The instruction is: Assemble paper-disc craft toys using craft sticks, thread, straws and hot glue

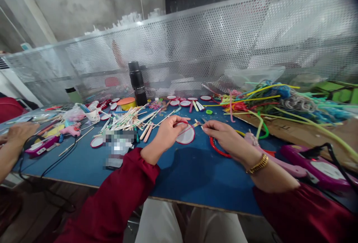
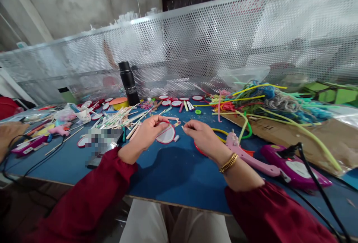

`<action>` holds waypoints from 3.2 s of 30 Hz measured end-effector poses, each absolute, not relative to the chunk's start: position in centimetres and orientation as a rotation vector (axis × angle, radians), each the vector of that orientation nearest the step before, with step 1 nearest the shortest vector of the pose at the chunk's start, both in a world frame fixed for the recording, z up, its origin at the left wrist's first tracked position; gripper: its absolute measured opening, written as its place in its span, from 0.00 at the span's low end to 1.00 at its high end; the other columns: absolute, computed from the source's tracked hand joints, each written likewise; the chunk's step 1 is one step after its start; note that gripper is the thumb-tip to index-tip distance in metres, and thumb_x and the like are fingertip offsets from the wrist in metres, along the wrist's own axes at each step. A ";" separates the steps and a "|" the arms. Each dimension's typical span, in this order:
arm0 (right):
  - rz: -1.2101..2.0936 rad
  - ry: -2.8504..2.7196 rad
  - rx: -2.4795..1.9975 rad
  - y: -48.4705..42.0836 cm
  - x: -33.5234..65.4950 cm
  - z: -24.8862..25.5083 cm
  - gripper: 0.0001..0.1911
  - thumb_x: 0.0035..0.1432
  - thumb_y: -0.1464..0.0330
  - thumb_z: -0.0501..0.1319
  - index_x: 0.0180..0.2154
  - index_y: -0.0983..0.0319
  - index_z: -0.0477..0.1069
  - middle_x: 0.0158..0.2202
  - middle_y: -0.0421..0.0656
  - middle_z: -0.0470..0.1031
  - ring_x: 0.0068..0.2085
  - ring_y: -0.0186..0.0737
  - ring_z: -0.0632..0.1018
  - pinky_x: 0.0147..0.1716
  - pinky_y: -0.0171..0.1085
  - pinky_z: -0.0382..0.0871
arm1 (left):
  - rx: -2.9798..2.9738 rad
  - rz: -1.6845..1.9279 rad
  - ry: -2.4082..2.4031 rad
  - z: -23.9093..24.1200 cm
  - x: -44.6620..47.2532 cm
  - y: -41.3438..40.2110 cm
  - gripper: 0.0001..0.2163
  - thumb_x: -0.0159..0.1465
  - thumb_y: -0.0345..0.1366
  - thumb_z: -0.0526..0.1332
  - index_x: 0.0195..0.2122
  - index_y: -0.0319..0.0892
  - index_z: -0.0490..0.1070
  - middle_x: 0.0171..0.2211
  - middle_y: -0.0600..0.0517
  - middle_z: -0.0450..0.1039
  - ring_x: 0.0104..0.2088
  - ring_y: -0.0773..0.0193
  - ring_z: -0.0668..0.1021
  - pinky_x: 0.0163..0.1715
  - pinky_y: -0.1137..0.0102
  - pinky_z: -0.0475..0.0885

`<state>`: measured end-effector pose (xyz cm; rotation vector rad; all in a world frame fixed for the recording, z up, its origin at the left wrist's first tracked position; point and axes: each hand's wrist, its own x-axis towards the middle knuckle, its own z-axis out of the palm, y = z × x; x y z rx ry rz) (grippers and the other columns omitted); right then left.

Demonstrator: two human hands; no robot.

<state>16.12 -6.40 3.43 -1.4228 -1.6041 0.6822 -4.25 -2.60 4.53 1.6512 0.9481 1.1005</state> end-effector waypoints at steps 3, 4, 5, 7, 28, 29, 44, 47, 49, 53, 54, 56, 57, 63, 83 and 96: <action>0.666 -1.634 -1.423 -6.3 16.2 3.3 0.14 0.52 0.55 0.59 0.28 0.59 0.71 0.29 0.41 0.71 0.32 0.40 0.69 0.34 0.39 0.61 | 1.695 1.101 0.950 4.3 -4.4 -2.4 0.04 0.63 0.28 0.64 0.37 0.40 0.77 0.40 0.47 0.81 0.39 0.63 0.80 0.43 0.68 0.74; 0.660 -1.642 -1.425 -6.3 16.2 3.2 0.14 0.51 0.55 0.59 0.28 0.59 0.71 0.28 0.41 0.71 0.32 0.40 0.69 0.34 0.39 0.61 | 1.704 1.101 0.949 4.3 -4.4 -2.4 0.04 0.63 0.28 0.64 0.37 0.40 0.77 0.41 0.47 0.81 0.40 0.63 0.80 0.44 0.68 0.74; 0.657 -1.647 -1.427 -6.2 16.2 3.2 0.14 0.51 0.55 0.59 0.28 0.59 0.71 0.28 0.41 0.71 0.32 0.40 0.69 0.34 0.39 0.61 | 1.710 1.101 0.945 4.2 -4.4 -2.4 0.04 0.63 0.29 0.64 0.38 0.40 0.77 0.41 0.47 0.81 0.40 0.63 0.80 0.44 0.68 0.74; 0.658 -1.652 -1.430 -6.2 16.2 3.2 0.14 0.52 0.55 0.59 0.28 0.59 0.71 0.28 0.41 0.71 0.32 0.40 0.69 0.34 0.39 0.61 | 1.713 1.102 0.940 4.2 -4.4 -2.4 0.04 0.63 0.28 0.63 0.38 0.40 0.77 0.42 0.47 0.81 0.41 0.63 0.80 0.45 0.68 0.73; 0.605 -1.672 -1.444 -6.2 16.2 3.2 0.13 0.52 0.56 0.59 0.27 0.58 0.70 0.28 0.41 0.72 0.32 0.39 0.70 0.33 0.38 0.61 | 1.742 1.084 0.891 3.6 -4.4 -1.8 0.03 0.62 0.30 0.65 0.37 0.40 0.77 0.44 0.46 0.81 0.40 0.64 0.80 0.43 0.69 0.73; 0.602 -1.673 -1.445 -6.2 16.2 3.2 0.13 0.52 0.56 0.58 0.26 0.58 0.70 0.27 0.41 0.72 0.32 0.39 0.70 0.33 0.38 0.61 | 1.743 1.083 0.888 3.6 -4.4 -1.8 0.03 0.62 0.30 0.65 0.37 0.40 0.77 0.43 0.47 0.81 0.40 0.64 0.80 0.42 0.69 0.73; 0.620 -1.674 -1.452 -6.2 16.2 3.2 0.14 0.52 0.55 0.58 0.27 0.59 0.71 0.28 0.41 0.73 0.33 0.40 0.70 0.34 0.39 0.62 | 1.778 1.062 0.900 4.1 -4.4 -2.3 0.04 0.62 0.27 0.64 0.37 0.40 0.77 0.43 0.46 0.81 0.40 0.63 0.79 0.43 0.68 0.74; 0.622 -1.675 -1.467 -6.1 16.3 3.2 0.14 0.52 0.55 0.58 0.28 0.59 0.71 0.29 0.42 0.74 0.33 0.41 0.71 0.35 0.39 0.62 | 1.771 1.061 0.888 4.0 -4.4 -2.2 0.04 0.61 0.27 0.64 0.37 0.40 0.77 0.43 0.46 0.80 0.40 0.64 0.79 0.44 0.69 0.73; 0.624 -1.678 -1.468 -6.1 16.3 3.3 0.13 0.52 0.56 0.58 0.28 0.59 0.72 0.29 0.42 0.74 0.33 0.41 0.71 0.35 0.39 0.63 | 1.775 1.065 0.887 4.0 -4.4 -2.2 0.04 0.61 0.26 0.64 0.37 0.40 0.77 0.43 0.46 0.80 0.40 0.64 0.79 0.44 0.69 0.73; 0.624 -1.682 -1.455 -6.1 16.3 3.2 0.12 0.53 0.57 0.59 0.27 0.59 0.72 0.29 0.41 0.75 0.33 0.40 0.72 0.34 0.39 0.63 | 1.793 1.078 0.877 3.7 -4.4 -1.9 0.04 0.61 0.27 0.64 0.37 0.39 0.77 0.43 0.46 0.80 0.41 0.63 0.79 0.44 0.69 0.73; 0.622 -1.681 -1.450 -6.0 16.3 3.2 0.12 0.53 0.57 0.59 0.27 0.59 0.72 0.29 0.41 0.75 0.33 0.40 0.72 0.34 0.39 0.63 | 1.799 1.080 0.874 3.6 -4.4 -1.9 0.04 0.61 0.27 0.64 0.37 0.40 0.77 0.43 0.46 0.80 0.41 0.63 0.79 0.45 0.69 0.73; 0.612 -1.685 -1.445 -6.0 16.3 3.1 0.12 0.53 0.57 0.59 0.27 0.59 0.72 0.29 0.42 0.76 0.33 0.40 0.72 0.34 0.39 0.63 | 1.815 1.081 0.865 3.4 -4.4 -1.7 0.04 0.61 0.28 0.65 0.37 0.40 0.77 0.44 0.46 0.80 0.41 0.63 0.79 0.45 0.68 0.73; 0.604 -1.690 -1.445 -6.0 16.4 3.0 0.12 0.53 0.57 0.59 0.27 0.59 0.73 0.29 0.42 0.76 0.33 0.40 0.72 0.34 0.39 0.63 | 1.824 1.081 0.861 3.3 -4.5 -1.6 0.04 0.62 0.28 0.65 0.38 0.40 0.77 0.45 0.46 0.80 0.42 0.63 0.79 0.46 0.68 0.73; 0.594 -1.713 -1.443 -5.9 16.5 3.0 0.12 0.53 0.58 0.59 0.27 0.59 0.72 0.28 0.41 0.76 0.32 0.40 0.72 0.33 0.38 0.63 | 1.861 1.066 0.860 3.3 -4.6 -1.6 0.04 0.62 0.30 0.65 0.38 0.41 0.77 0.46 0.46 0.80 0.44 0.62 0.79 0.47 0.67 0.73; 0.623 -1.676 -1.451 -6.2 16.4 3.2 0.12 0.53 0.58 0.59 0.27 0.59 0.73 0.27 0.41 0.75 0.31 0.40 0.71 0.33 0.38 0.63 | 1.835 1.079 0.862 3.6 -4.4 -1.9 0.04 0.61 0.28 0.66 0.36 0.41 0.77 0.44 0.46 0.81 0.43 0.62 0.80 0.47 0.67 0.73; 0.589 -1.616 -1.457 -6.5 16.2 3.6 0.13 0.54 0.56 0.60 0.28 0.58 0.72 0.28 0.42 0.74 0.32 0.41 0.72 0.34 0.40 0.64 | 1.741 1.086 0.916 4.6 -4.3 -2.6 0.05 0.61 0.24 0.64 0.35 0.40 0.76 0.43 0.46 0.81 0.41 0.63 0.81 0.46 0.67 0.74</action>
